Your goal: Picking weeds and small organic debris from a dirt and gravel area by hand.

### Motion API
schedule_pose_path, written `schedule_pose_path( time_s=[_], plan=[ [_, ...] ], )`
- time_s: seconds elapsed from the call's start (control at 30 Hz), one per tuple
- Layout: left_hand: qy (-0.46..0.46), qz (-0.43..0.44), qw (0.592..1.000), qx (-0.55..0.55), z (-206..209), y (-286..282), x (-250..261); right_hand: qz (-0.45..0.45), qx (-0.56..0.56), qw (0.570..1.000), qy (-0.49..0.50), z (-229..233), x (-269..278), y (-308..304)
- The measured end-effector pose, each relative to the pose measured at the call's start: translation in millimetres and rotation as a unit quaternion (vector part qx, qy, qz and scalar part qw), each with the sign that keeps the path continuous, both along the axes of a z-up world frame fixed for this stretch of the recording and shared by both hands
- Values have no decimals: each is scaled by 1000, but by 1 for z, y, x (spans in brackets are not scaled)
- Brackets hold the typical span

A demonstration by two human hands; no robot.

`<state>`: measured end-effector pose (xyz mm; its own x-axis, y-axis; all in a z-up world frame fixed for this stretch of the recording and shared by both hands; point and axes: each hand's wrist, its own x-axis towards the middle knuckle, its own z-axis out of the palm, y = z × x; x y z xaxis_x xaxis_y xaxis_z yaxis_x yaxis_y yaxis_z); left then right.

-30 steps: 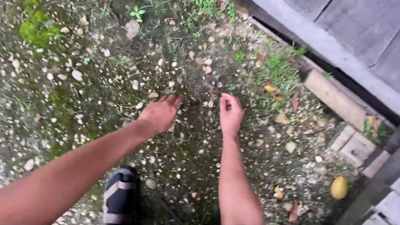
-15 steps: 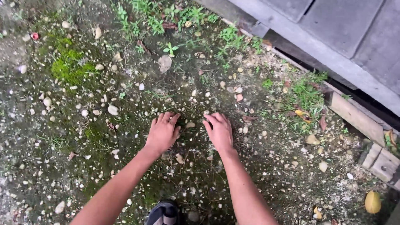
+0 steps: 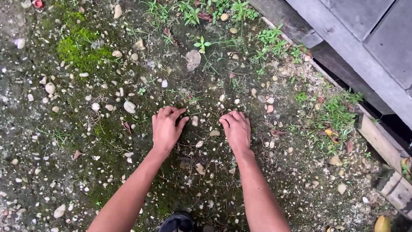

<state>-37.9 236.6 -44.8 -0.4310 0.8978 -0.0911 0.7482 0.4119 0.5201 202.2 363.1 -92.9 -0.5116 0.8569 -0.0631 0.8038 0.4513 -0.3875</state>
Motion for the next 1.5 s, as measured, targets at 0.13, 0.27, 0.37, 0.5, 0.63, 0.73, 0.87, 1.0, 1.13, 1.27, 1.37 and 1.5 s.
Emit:
schedule_pose_path(
  time_s=[0.13,0.27,0.37,0.5,0.63,0.73,0.87,1.0,1.13,1.27,1.37,1.5],
  plan=[
    [14,-12,1000,6,4,11,5,15,3,1000,-5,-1,-2,5],
    [22,-13,1000,9,-2,13,7,14,1,1000,19,9,-5,4],
    [32,-17,999,11,-9,13,5,-17,0,994,105,22,-6,0],
    [41,-27,999,13,-28,14,6,-60,20,972,227,28,3,-8],
    [59,-47,997,2,-37,14,8,-82,1,963,257,57,14,-19],
    [62,-52,997,5,-26,14,6,-120,-27,960,252,62,21,-24],
    [49,-10,999,8,-4,5,-3,-119,-62,963,236,44,16,-22],
    [41,16,999,-25,7,-13,-20,-44,-83,970,223,45,-16,-18],
    [34,38,998,-31,12,-31,-39,1,-77,974,215,62,-62,-12],
    [19,43,999,-12,13,-43,-49,-23,-87,983,161,65,-103,-8],
    [7,43,999,-9,9,-46,-53,-26,-84,987,133,53,-122,-6],
    [2,42,999,-2,4,-46,-55,-26,-80,988,133,51,-140,-11]
  ],
)
